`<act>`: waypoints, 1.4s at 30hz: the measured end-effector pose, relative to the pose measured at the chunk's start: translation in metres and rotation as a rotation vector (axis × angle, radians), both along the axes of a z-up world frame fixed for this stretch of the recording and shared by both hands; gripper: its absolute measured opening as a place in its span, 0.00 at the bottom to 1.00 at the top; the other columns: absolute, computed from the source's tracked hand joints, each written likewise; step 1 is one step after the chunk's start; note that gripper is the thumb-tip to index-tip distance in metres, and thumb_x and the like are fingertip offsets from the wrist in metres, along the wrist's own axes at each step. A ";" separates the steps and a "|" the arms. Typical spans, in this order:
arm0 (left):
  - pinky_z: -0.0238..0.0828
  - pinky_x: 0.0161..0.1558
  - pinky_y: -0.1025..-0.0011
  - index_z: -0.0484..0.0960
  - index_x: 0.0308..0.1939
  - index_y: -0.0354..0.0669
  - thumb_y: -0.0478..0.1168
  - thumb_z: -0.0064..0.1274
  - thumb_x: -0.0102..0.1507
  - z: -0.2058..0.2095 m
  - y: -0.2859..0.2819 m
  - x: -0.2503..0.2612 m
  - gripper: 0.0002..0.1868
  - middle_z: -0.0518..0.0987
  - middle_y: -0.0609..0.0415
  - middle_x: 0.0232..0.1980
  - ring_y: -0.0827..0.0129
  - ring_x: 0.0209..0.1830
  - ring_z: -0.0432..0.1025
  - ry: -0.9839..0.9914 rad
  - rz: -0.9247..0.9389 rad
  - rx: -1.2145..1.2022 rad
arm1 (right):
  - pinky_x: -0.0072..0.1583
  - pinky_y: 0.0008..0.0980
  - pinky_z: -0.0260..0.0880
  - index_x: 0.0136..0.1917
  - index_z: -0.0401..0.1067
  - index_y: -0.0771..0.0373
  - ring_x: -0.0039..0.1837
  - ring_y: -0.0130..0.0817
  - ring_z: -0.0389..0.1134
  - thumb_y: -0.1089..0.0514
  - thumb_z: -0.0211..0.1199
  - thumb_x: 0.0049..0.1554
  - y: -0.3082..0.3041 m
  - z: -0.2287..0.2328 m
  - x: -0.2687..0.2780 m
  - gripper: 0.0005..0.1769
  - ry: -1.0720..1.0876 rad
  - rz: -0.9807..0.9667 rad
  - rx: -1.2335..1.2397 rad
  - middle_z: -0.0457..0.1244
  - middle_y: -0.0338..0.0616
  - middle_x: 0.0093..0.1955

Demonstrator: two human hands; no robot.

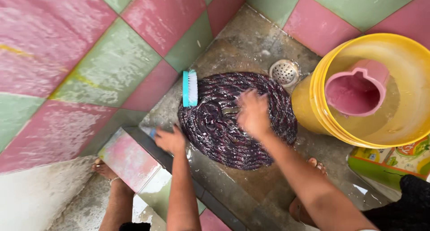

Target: The person washes a rug on a bathroom floor by scrubbing it with a brush, rinsing it with water from a bucket using a mug, and wringing it out by hand.

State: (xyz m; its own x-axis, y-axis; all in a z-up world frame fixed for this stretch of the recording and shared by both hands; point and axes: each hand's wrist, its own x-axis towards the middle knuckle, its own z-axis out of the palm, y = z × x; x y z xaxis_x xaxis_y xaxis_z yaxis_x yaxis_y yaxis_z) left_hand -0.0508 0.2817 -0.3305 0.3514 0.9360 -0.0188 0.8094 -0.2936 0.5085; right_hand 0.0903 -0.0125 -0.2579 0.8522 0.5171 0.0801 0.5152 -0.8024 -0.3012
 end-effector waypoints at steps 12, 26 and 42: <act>0.67 0.58 0.48 0.65 0.72 0.43 0.35 0.52 0.61 0.029 -0.026 -0.008 0.33 0.74 0.32 0.55 0.37 0.55 0.70 0.144 -0.353 -0.118 | 0.81 0.57 0.32 0.77 0.56 0.48 0.86 0.41 0.37 0.39 0.54 0.64 -0.079 -0.027 -0.178 0.32 0.362 0.273 -0.141 0.42 0.42 0.84; 0.33 0.78 0.51 0.49 0.78 0.38 0.57 0.42 0.68 0.032 -0.142 -0.032 0.42 0.44 0.35 0.81 0.45 0.82 0.41 0.275 -0.698 0.145 | 0.77 0.60 0.30 0.80 0.47 0.49 0.83 0.38 0.38 0.35 0.52 0.59 -0.105 -0.027 -0.139 0.42 0.159 0.200 -0.180 0.40 0.40 0.83; 0.31 0.76 0.47 0.53 0.78 0.60 0.55 0.38 0.70 0.049 -0.155 -0.029 0.32 0.45 0.32 0.81 0.44 0.82 0.38 0.380 -0.667 0.067 | 0.79 0.57 0.27 0.82 0.43 0.45 0.85 0.38 0.31 0.27 0.50 0.59 -0.131 -0.041 -0.121 0.46 0.202 0.291 -0.326 0.36 0.38 0.86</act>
State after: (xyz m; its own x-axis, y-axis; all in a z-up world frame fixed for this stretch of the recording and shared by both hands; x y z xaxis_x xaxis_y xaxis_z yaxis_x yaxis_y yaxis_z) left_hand -0.0798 0.1271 -0.2811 0.8227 0.5313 -0.2021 0.5655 -0.8015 0.1946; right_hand -0.0310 -0.1432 -0.2993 0.6502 0.7071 -0.2777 0.6894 -0.7028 -0.1753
